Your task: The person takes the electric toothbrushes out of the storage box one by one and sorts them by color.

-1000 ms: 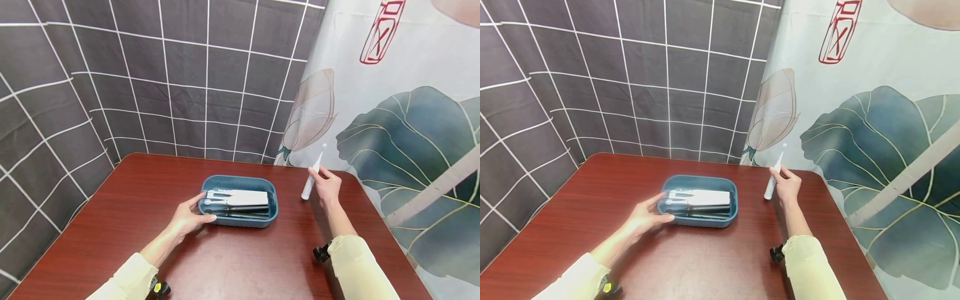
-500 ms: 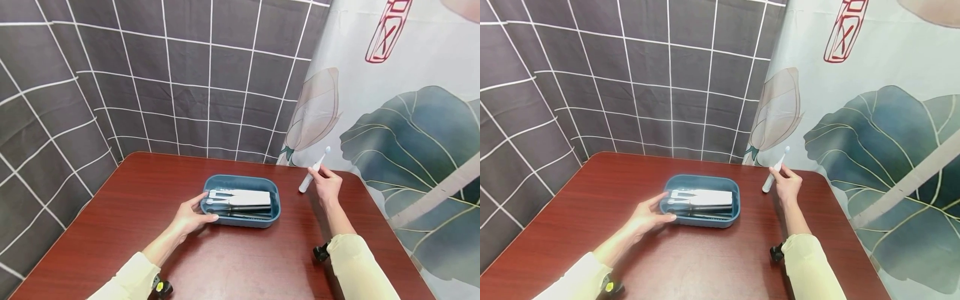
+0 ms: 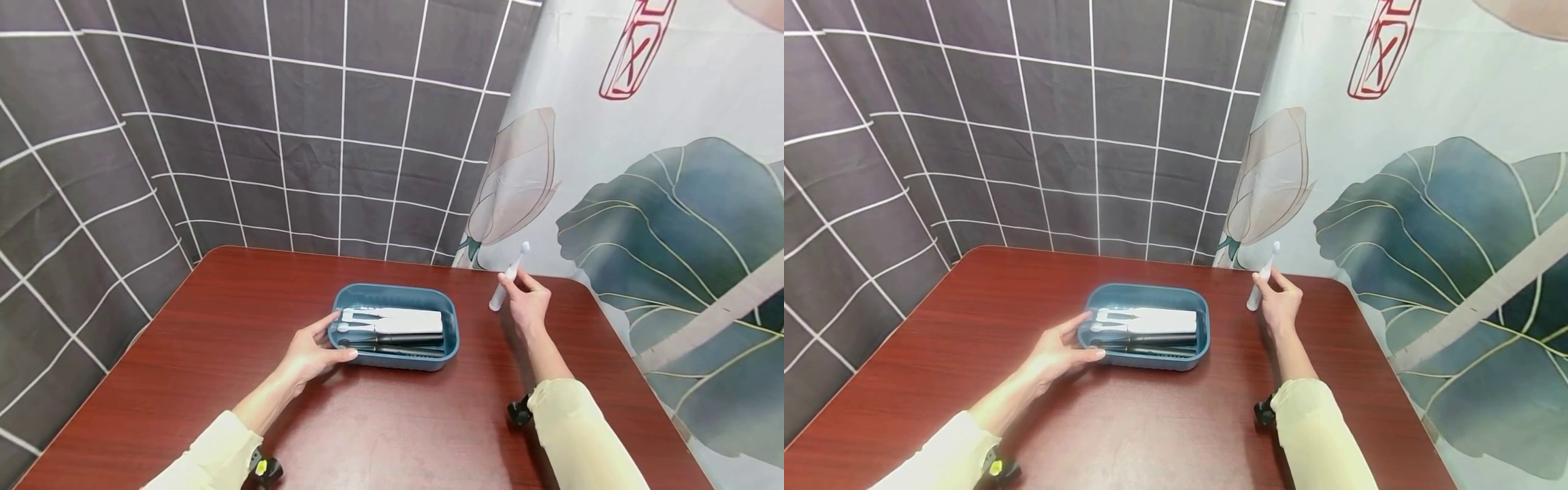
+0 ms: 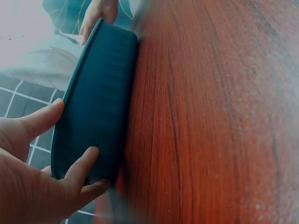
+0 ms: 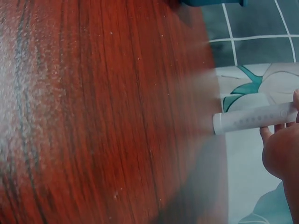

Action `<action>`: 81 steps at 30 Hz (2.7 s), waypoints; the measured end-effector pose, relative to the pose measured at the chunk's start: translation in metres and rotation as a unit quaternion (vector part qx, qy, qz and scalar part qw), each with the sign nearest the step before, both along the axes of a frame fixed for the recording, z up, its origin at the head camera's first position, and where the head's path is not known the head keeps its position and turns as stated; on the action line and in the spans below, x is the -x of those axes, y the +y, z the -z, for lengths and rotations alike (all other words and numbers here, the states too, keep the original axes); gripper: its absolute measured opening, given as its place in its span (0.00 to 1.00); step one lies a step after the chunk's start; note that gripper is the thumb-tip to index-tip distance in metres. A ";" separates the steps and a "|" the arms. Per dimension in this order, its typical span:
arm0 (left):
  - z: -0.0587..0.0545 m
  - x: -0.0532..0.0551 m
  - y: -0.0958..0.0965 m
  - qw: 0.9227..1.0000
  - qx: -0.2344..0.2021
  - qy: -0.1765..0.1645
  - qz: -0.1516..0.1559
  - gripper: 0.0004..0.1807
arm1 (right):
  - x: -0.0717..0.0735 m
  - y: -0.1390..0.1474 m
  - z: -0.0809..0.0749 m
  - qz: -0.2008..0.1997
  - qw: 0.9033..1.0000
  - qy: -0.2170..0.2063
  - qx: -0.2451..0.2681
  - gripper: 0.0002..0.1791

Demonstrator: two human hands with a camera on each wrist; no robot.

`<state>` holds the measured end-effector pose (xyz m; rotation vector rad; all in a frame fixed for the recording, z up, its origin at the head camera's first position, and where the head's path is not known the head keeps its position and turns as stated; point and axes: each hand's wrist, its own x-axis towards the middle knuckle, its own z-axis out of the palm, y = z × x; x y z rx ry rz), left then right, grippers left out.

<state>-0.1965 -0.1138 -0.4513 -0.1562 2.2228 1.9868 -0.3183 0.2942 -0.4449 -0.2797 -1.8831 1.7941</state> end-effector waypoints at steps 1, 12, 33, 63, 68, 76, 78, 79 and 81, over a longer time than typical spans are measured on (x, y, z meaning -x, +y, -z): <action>0.000 0.000 0.000 1.000 0.000 0.000 -0.001 0.50 | 0.000 -0.001 0.000 -0.002 1.000 0.001 -0.003 0.26; -0.003 0.000 0.000 1.000 0.004 -0.009 0.001 0.51 | -0.008 -0.008 -0.015 -0.007 1.000 -0.007 -0.023 0.25; -0.003 -0.003 0.001 1.000 -0.002 -0.012 -0.001 0.50 | -0.002 -0.001 -0.008 -0.009 0.998 -0.050 -0.045 0.28; -0.001 -0.002 -0.002 1.000 0.007 0.005 -0.008 0.50 | -0.063 -0.082 -0.040 -0.306 0.914 0.079 -0.253 0.46; -0.001 -0.003 -0.002 1.000 0.003 0.002 -0.010 0.50 | -0.054 -0.103 -0.030 -0.366 0.857 0.048 -0.360 0.47; -0.003 -0.004 0.001 1.000 -0.007 -0.006 -0.007 0.50 | -0.050 -0.131 -0.019 -0.395 0.784 -0.014 -0.479 0.47; -0.004 -0.004 0.001 1.000 -0.005 -0.008 -0.007 0.50 | -0.050 -0.138 -0.018 -0.395 0.768 -0.032 -0.503 0.47; -0.004 -0.004 0.002 1.000 -0.003 -0.007 -0.007 0.50 | -0.050 -0.141 -0.017 -0.394 0.760 -0.039 -0.515 0.47; -0.004 -0.004 0.002 1.000 -0.002 -0.007 -0.006 0.50 | -0.049 -0.146 -0.015 -0.389 0.746 -0.047 -0.538 0.47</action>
